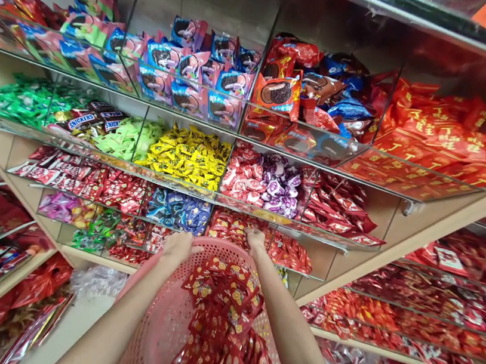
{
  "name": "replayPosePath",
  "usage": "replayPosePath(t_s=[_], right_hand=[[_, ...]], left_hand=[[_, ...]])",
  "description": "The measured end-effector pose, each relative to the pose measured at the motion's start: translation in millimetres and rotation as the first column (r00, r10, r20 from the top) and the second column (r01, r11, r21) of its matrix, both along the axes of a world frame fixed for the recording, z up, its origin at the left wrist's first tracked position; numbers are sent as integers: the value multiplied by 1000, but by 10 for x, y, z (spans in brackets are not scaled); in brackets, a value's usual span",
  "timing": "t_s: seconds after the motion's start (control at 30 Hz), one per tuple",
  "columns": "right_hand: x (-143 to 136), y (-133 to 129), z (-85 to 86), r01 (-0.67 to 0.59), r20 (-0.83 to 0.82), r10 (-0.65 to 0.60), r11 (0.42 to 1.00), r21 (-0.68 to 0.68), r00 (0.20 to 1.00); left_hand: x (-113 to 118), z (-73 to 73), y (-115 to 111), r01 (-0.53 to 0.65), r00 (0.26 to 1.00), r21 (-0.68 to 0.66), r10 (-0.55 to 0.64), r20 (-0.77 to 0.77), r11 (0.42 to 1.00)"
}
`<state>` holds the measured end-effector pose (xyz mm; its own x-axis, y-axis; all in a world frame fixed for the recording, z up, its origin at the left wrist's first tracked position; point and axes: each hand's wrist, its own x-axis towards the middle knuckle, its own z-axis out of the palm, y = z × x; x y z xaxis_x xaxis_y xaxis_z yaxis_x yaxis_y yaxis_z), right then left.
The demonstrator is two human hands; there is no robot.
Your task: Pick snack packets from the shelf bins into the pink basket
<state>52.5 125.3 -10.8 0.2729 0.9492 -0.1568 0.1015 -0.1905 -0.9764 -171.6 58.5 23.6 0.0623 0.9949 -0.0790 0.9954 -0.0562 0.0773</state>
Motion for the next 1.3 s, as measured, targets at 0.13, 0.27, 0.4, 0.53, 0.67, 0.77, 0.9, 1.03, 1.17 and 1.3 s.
replayPosePath(t_s=[0.13, 0.27, 0.4, 0.53, 0.67, 0.77, 0.9, 1.03, 1.17, 1.3], right_hand=[[30, -110, 133, 41, -54, -47, 994, -101, 997], [129, -297, 283, 27, -60, -34, 993, -116, 998], [248, -486, 433, 8, -23, -9, 999, -33, 1000], [279, -656, 603, -157, -24, 162, 975, 160, 986], [147, -811, 710, -249, -211, 297, 941, 228, 931], [0, -917, 681, -216, -411, 300, 947, 238, 861], [-118, -1014, 520, -217, -571, 232, 972, 96, 787], [-132, -1061, 397, -289, -638, 171, 953, -85, 751], [-170, -1136, 406, -446, -490, 364, 893, -59, 792], [-265, -1244, 397, -511, 66, 507, 855, 85, 859]], left_hand=[[5, 15, 9, -7, 1000, -20, 7, 0, 1000], [11, 36, 8, -18, 1000, -43, 18, 3, 999], [8, 33, -2, -12, 1000, -20, 12, 6, 1000], [4, 11, 1, 4, 1000, 2, -4, 0, 1000], [7, 13, 2, -4, 1000, -8, 4, 7, 1000], [8, 19, -4, -6, 1000, -17, 6, 12, 1000], [2, -10, -2, 3, 1000, 20, -3, 11, 1000], [1, -42, 11, 2, 1000, 27, -2, 12, 1000], [2, -26, 8, 0, 1000, 16, 0, 14, 1000], [-1, -17, 5, 2, 1000, 16, -3, 15, 1000]])
